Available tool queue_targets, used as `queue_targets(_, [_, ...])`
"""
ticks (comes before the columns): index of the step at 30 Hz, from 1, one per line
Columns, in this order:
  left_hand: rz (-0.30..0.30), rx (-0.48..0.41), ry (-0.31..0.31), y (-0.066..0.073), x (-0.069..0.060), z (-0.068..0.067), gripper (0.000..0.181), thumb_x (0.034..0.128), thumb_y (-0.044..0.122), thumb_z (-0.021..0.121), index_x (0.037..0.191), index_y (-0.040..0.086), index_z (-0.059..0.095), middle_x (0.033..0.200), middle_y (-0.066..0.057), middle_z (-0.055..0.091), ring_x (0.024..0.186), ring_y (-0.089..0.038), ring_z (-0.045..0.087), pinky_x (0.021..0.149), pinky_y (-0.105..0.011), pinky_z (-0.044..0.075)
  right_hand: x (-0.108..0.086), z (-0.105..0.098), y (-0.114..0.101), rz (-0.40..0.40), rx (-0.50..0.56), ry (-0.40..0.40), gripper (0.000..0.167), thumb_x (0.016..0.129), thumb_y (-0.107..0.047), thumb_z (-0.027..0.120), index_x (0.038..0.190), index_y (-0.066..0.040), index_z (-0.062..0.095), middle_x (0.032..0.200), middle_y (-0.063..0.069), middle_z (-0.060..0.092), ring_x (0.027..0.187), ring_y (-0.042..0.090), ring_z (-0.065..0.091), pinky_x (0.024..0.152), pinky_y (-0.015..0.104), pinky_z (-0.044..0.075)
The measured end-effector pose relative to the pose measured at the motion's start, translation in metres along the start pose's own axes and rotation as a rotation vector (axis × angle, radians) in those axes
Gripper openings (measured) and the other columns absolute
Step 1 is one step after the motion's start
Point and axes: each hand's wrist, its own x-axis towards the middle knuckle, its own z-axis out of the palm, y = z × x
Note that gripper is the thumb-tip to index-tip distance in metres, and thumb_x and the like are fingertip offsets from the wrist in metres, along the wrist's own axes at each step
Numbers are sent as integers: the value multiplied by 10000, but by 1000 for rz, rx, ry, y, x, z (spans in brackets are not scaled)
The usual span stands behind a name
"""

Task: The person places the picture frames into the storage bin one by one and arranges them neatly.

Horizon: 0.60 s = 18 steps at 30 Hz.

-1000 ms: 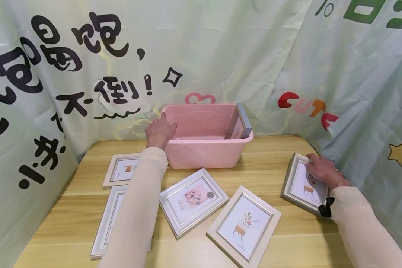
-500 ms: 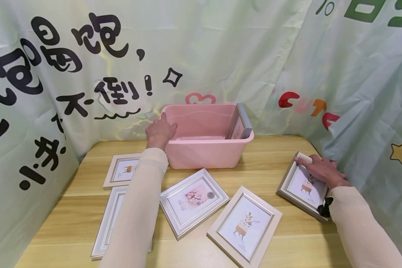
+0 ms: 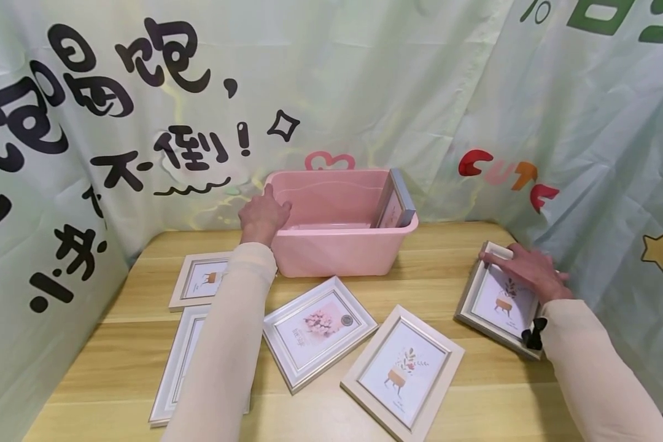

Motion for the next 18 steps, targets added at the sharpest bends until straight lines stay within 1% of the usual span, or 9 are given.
queue_targets(5, [2, -3, 2, 0, 0, 0, 712, 956, 544, 387, 1498, 106, 242, 1272, -269, 574, 1100, -471, 596, 920, -566, 468, 1, -4, -4, -40, -29, 38, 1060, 795, -834, 365, 1452, -12, 238, 1315, 399, 259, 1143, 612, 183, 762, 902, 83])
queue_targets(8, [2, -1, 4, 0, 0, 0, 712, 955, 548, 390, 1496, 107, 246, 1271, -267, 576, 1101, -468, 597, 920, -565, 469, 1, -6, -8, -60, -52, 70, 1056, 792, -832, 379, 1450, -16, 259, 1299, 391, 272, 1139, 591, 194, 758, 899, 90])
queue_targets(14, [5, 4, -8, 0, -1, 0, 721, 959, 547, 382, 1503, 98, 232, 1276, -269, 572, 1117, -469, 588, 933, -570, 464, -2, -10, -16, -86, -62, 117, 1043, 788, -824, 412, 1432, -11, 298, 1260, 400, 279, 1105, 575, 197, 752, 869, 102])
queue_targets(18, [6, 4, -4, -1, -1, 0, 714, 961, 545, 380, 1499, 98, 239, 1273, -268, 574, 1111, -469, 591, 929, -570, 466, -2, -13, -22, -112, -79, 170, 1031, 774, -831, 433, 1408, -24, 336, 1257, 388, 302, 1119, 570, 190, 740, 847, 127])
